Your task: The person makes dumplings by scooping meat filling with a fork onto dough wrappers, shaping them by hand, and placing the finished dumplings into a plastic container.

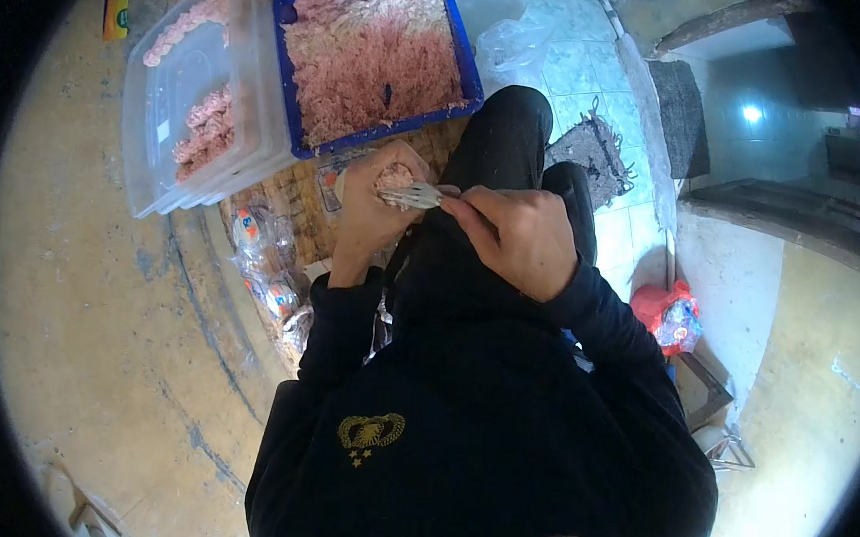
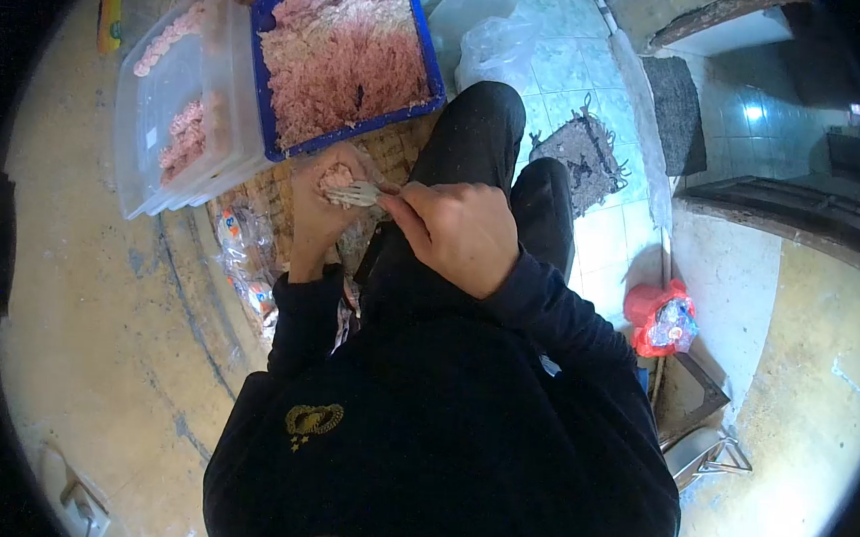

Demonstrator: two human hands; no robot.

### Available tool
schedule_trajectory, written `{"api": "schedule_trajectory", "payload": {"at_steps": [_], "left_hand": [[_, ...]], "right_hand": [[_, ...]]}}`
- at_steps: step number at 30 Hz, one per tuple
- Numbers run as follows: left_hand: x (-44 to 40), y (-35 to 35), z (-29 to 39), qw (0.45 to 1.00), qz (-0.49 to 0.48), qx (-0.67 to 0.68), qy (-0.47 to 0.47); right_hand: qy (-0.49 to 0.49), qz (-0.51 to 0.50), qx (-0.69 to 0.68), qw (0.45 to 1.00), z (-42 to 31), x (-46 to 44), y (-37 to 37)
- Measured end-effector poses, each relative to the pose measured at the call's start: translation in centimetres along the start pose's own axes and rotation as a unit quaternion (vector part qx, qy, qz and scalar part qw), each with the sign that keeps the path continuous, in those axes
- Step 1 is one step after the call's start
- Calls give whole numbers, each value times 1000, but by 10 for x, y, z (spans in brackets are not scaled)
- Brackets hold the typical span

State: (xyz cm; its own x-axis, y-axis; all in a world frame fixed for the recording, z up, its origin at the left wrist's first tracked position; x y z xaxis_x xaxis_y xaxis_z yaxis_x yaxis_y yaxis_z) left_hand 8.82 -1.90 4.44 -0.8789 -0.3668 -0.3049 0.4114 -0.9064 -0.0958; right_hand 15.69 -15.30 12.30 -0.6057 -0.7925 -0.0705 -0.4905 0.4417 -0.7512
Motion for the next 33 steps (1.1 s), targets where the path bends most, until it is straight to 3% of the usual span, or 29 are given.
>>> {"api": "schedule_trajectory", "payload": {"at_steps": [2,4,6,8,11,13,15,17,20,25,27,29,31,33], "left_hand": [[2,-9,-4,993,10,-117,-31],[5,-5,-3,991,3,-131,-24],[9,-16,-3,985,2,-170,-26],[5,-21,5,992,5,-118,43],[0,-3,20,995,-47,-82,-17],[5,0,7,994,-82,-62,-23],[4,6,6,992,-108,-49,-31],[-1,3,23,998,-19,43,-47],[-11,11,31,988,19,152,-7],[-12,2,14,999,21,31,26],[-14,1,21,999,28,9,35],[-8,5,23,999,6,-14,-43],[5,-10,22,999,18,-10,-33],[7,-16,32,1000,17,-6,-16]], "right_hand": [[-15,0,12,1000,-2,-5,1],[-14,-62,105,992,0,-9,6],[-40,-59,90,993,-2,-7,-16],[-66,-63,72,993,-19,-11,-16],[15,-14,-17,1000,-7,-9,-27],[-14,-94,-37,995,-2,-9,-1],[-20,-96,-17,995,-6,-7,-12],[52,-79,-121,988,6,-8,-25],[6,-80,-54,995,-1,-8,-23],[-15,2,-3,1000,-11,-7,-41],[-26,-20,24,999,-8,-6,-29],[-10,23,-43,999,-4,-9,-40],[26,13,-95,995,-2,-3,-46],[-26,9,-97,995,-15,2,-43]]}}
Point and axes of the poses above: each hand's wrist, its own x-axis away from the middle knuckle, its own y-axis out of the palm, z = x × y, the point moved 10 cm from there along -x, towards the middle knuckle, and after that the axes turned 11 degrees about y, right-handed, at the moved point
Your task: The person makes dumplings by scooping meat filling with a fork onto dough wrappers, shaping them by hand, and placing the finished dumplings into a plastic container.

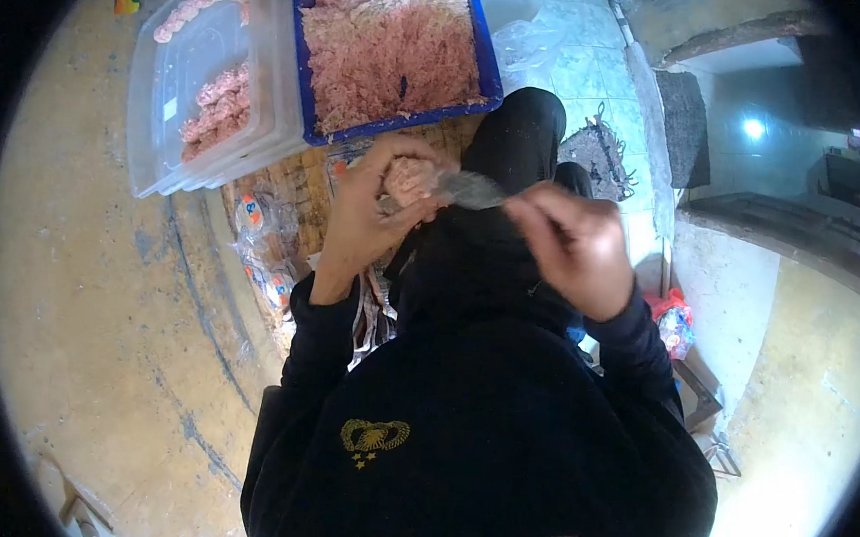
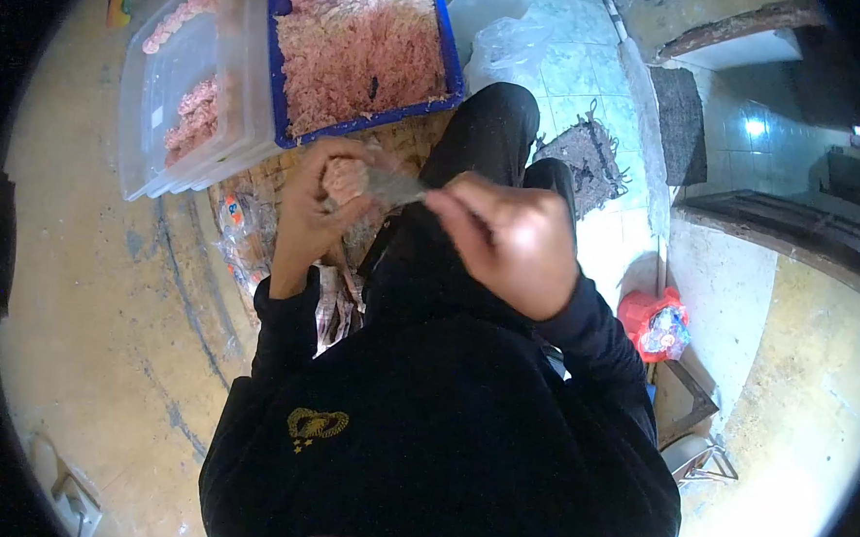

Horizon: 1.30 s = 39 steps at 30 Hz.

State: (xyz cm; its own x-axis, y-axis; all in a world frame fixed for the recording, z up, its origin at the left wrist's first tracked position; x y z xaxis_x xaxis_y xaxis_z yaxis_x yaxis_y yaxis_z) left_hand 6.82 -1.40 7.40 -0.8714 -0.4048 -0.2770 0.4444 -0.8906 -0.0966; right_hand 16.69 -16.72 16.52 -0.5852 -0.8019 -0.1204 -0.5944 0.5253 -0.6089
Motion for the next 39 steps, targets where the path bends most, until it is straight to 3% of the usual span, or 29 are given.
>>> {"api": "schedule_trajectory", "payload": {"at_steps": [1,3,5,8,11,16,19,27,29,32,36,39], "left_hand": [[-3,-3,10,1000,5,-2,-24],[-8,-8,11,999,16,-7,-42],[-11,-11,27,994,21,-75,79],[-7,-9,12,999,11,-27,39],[-5,-12,2,997,62,36,20],[3,-26,-16,995,93,-22,32],[3,-37,-24,994,96,-14,44],[5,-30,-31,997,70,22,6],[1,-18,-27,988,78,131,2],[1,-26,-27,995,69,65,4],[2,-24,-30,992,85,89,38],[-6,-27,-23,991,103,80,-15]], "right_hand": [[3,-50,44,998,1,0,15],[17,-23,20,999,-6,1,11],[25,12,-23,999,-17,-1,-1],[-28,24,10,999,-26,2,15],[-2,-14,55,998,-17,-5,43],[-6,-70,147,987,-11,-16,50],[10,-35,116,993,-15,-18,33],[-4,-79,191,978,-22,-29,48],[-37,-69,172,982,-30,-29,57],[-30,-70,188,979,-21,-32,47],[-29,-85,172,981,-18,-35,59],[-21,-64,142,988,-23,-41,44]]}}
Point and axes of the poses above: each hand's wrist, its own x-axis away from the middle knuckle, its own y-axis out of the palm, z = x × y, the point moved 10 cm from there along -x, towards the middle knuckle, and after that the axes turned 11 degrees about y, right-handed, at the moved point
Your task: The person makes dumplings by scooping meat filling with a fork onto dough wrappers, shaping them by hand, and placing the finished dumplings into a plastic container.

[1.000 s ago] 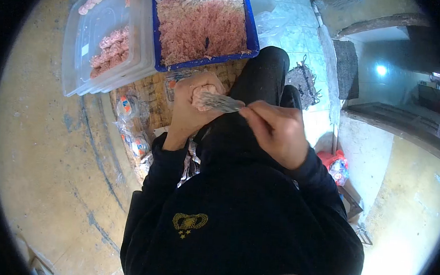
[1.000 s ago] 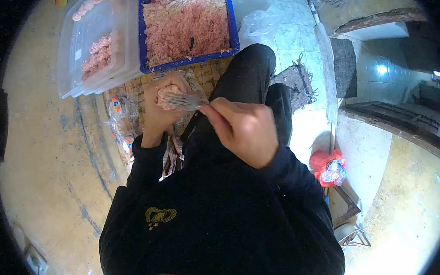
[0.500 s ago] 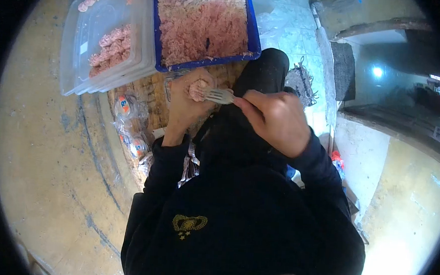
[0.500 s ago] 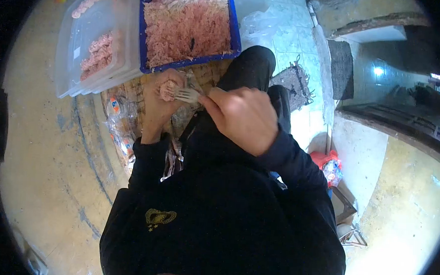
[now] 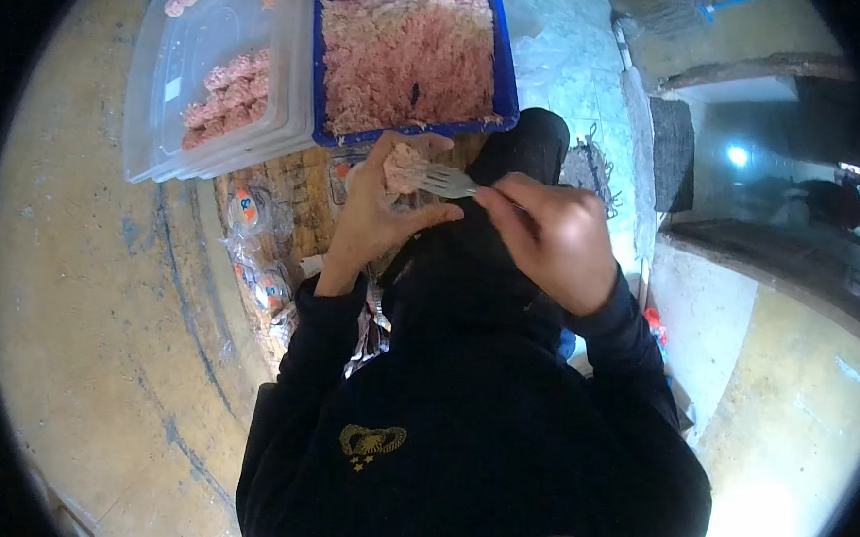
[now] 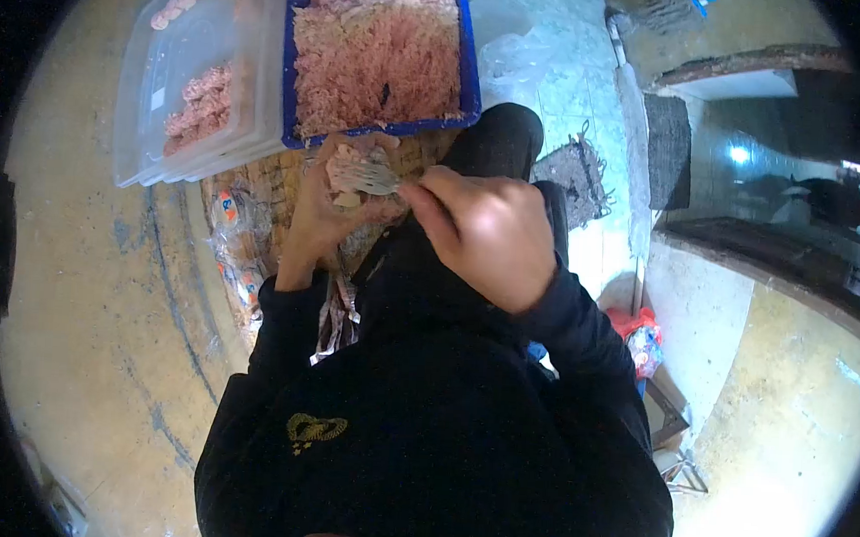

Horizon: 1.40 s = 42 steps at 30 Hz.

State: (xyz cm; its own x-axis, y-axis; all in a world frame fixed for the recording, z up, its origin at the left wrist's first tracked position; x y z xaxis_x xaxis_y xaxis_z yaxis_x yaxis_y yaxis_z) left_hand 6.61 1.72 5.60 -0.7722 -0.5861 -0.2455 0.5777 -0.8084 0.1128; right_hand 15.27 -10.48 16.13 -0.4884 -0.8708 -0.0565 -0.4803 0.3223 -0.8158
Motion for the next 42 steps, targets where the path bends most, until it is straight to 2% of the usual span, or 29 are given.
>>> {"api": "schedule_trajectory", "payload": {"at_steps": [1,3,5,6,8,9,12,13,15,16,18,20,21,22,25,27,29,31,33,34,36,39,40,42], "left_hand": [[5,-3,-7,999,-13,30,-19],[8,-3,-5,997,-31,61,-39],[-2,-1,9,995,-76,-40,-45],[-7,-3,9,996,-73,-42,-38],[-4,5,13,992,-113,-56,-9],[-3,6,14,992,-116,-56,-10],[-9,1,12,988,-127,-79,-30],[-6,-5,6,992,-95,-88,-9],[-2,-8,-4,993,-65,-97,4],[-5,-10,-5,997,-35,-71,14],[-3,-12,-8,998,-7,-58,25],[-4,-40,-10,995,70,-65,41],[-9,-56,4,992,78,-83,50],[-12,-68,19,996,71,-42,44],[-18,-113,77,996,80,16,43],[-26,-156,107,992,106,-49,38],[-34,-204,115,976,75,-200,-32],[-56,-245,112,967,74,-234,-66],[-78,-292,81,922,-36,-371,-104],[-88,-313,73,921,-39,-375,-102],[-101,-319,43,936,-168,-282,-125],[-105,-334,4,932,-235,-216,-170],[-107,-314,6,932,-244,-206,-172],[-105,-301,14,905,-214,-304,-205]], "right_hand": [[19,14,-41,999,1,1,-8],[-16,26,-56,998,-5,1,-10],[-35,-56,8,998,-6,-2,8],[-42,-53,11,998,-11,-8,4],[-8,1,-93,996,-16,-11,-15],[-5,2,-94,996,-11,-11,-12],[5,-68,-14,998,5,-14,6],[-9,-64,-14,998,1,-15,3],[51,-32,-102,993,13,-11,-2],[40,-5,-120,992,13,-12,0],[37,-22,-116,992,17,-8,13],[32,-24,-138,990,18,-11,13],[43,7,-157,987,24,-9,3],[75,20,-205,976,34,-6,-4],[126,16,-205,970,79,8,1],[182,-22,-180,966,108,24,19],[190,-45,-192,962,129,42,42],[201,-66,-204,956,141,59,72],[174,-74,-225,956,141,69,94],[175,-71,-230,955,141,71,99],[188,-112,-194,956,142,77,115],[192,-96,-178,960,144,81,116],[204,-95,-174,959,147,83,116],[218,-74,-218,948,150,85,111]]}}
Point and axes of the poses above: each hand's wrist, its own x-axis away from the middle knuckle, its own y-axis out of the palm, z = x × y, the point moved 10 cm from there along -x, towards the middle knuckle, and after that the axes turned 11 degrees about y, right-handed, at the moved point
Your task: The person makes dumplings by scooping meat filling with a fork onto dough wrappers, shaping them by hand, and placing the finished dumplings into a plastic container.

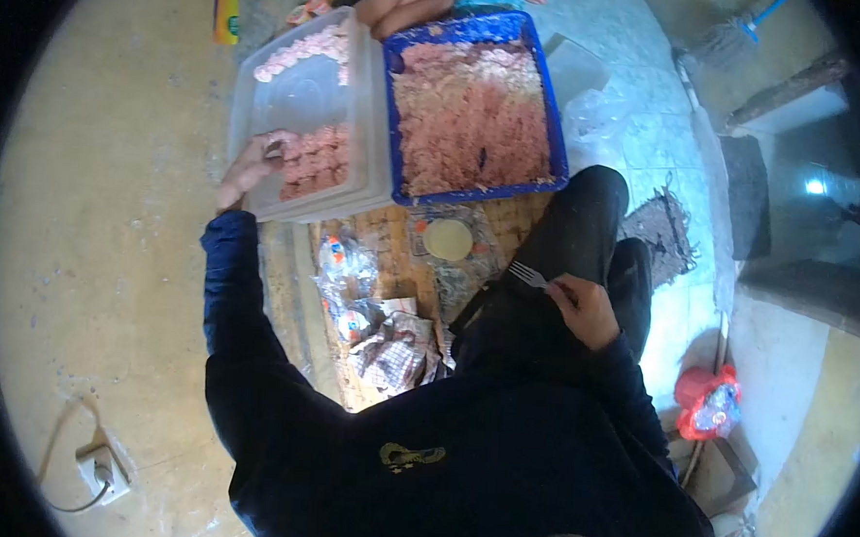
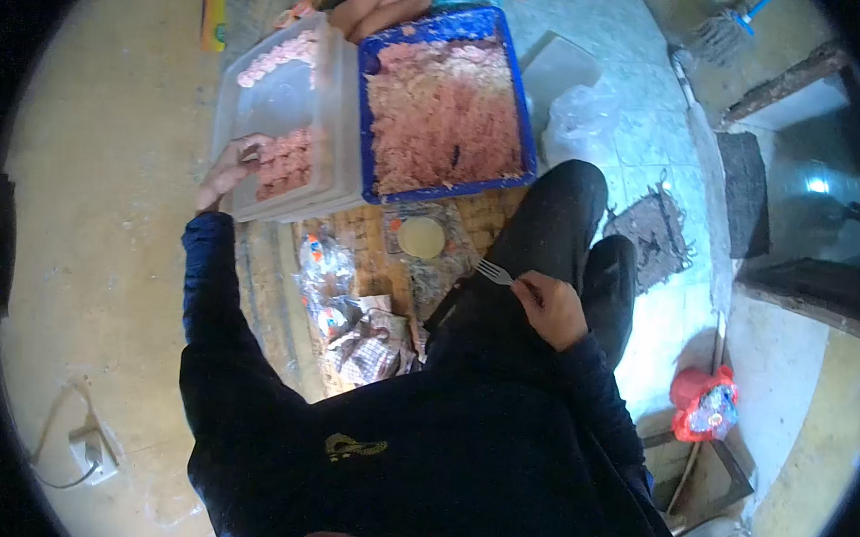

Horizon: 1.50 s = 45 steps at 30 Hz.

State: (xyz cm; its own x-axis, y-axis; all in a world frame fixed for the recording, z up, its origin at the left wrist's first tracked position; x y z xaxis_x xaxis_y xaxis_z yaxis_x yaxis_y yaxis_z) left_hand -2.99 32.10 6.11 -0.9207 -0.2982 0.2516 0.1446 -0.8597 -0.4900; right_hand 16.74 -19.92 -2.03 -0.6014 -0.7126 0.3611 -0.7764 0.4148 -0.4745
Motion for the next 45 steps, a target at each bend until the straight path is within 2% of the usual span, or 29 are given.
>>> {"api": "schedule_trajectory", "payload": {"at_steps": [1,3,4,6,8,9,10,12,13,15,16,17,18,19,21,22,24,25,27,31,33,34,37,39,40,42,43,44,45], "left_hand": [[-2,5,-5,1000,-3,9,2],[2,3,-14,999,-5,-33,2],[6,5,-12,1000,-7,0,-30],[8,9,-6,999,0,1,-40],[12,14,-11,999,12,-2,-46],[14,6,5,986,65,-149,35],[21,4,28,942,117,-293,115],[45,13,86,906,237,-333,108],[59,31,128,901,283,-301,133],[79,76,142,941,305,-69,129],[77,112,137,949,240,119,166],[72,151,124,946,197,193,168],[57,201,100,948,128,279,87],[42,231,97,986,81,132,62],[27,275,73,983,122,-76,112],[23,290,60,984,117,-72,109],[22,302,36,975,192,-89,73],[19,311,25,976,187,-82,72],[7,315,4,965,197,-163,50],[0,320,-18,978,168,-110,50],[-1,319,-2,959,168,-183,138],[1,319,-1,959,165,-182,138],[8,312,18,933,234,-204,184],[18,309,21,930,258,-176,194],[22,309,25,929,260,-179,192],[28,310,0,960,254,74,94],[39,313,-4,960,257,70,90],[50,318,-33,923,309,227,20],[48,320,-34,894,327,307,-7]], "right_hand": [[7,1,7,1000,-2,1,-1],[-37,44,-104,993,-23,1,-16],[-36,43,-99,994,-33,-8,-19],[-164,59,-39,984,-84,-25,-32],[-186,74,79,977,-119,-57,-30],[-180,78,148,969,-129,-80,-24],[-173,83,215,958,-139,-105,-18],[-193,118,263,938,-164,-153,-10],[-210,114,289,927,-168,-182,2],[-230,88,343,906,-183,-229,31],[-236,68,372,895,-194,-247,50],[-242,63,393,885,-202,-267,67],[-251,58,414,873,-207,-282,87],[-248,61,413,874,-213,-289,103],[-265,41,444,855,-218,-293,137],[-260,36,445,856,-216,-293,143],[-333,4,425,841,-218,-277,156],[-326,0,429,842,-215,-278,151],[-327,-58,464,821,-211,-286,146],[-298,-80,426,851,-212,-302,144],[-287,-79,420,857,-209,-292,158],[-284,-80,419,859,-206,-290,159],[-293,-48,391,871,-207,-283,134],[-214,-111,420,875,-197,-288,138],[-218,-112,419,874,-189,-289,146],[-363,-9,333,870,-216,-267,152],[-368,-13,328,870,-220,-260,158],[-322,-76,373,867,-210,-258,170],[-273,-134,420,855,-200,-257,174]]}}
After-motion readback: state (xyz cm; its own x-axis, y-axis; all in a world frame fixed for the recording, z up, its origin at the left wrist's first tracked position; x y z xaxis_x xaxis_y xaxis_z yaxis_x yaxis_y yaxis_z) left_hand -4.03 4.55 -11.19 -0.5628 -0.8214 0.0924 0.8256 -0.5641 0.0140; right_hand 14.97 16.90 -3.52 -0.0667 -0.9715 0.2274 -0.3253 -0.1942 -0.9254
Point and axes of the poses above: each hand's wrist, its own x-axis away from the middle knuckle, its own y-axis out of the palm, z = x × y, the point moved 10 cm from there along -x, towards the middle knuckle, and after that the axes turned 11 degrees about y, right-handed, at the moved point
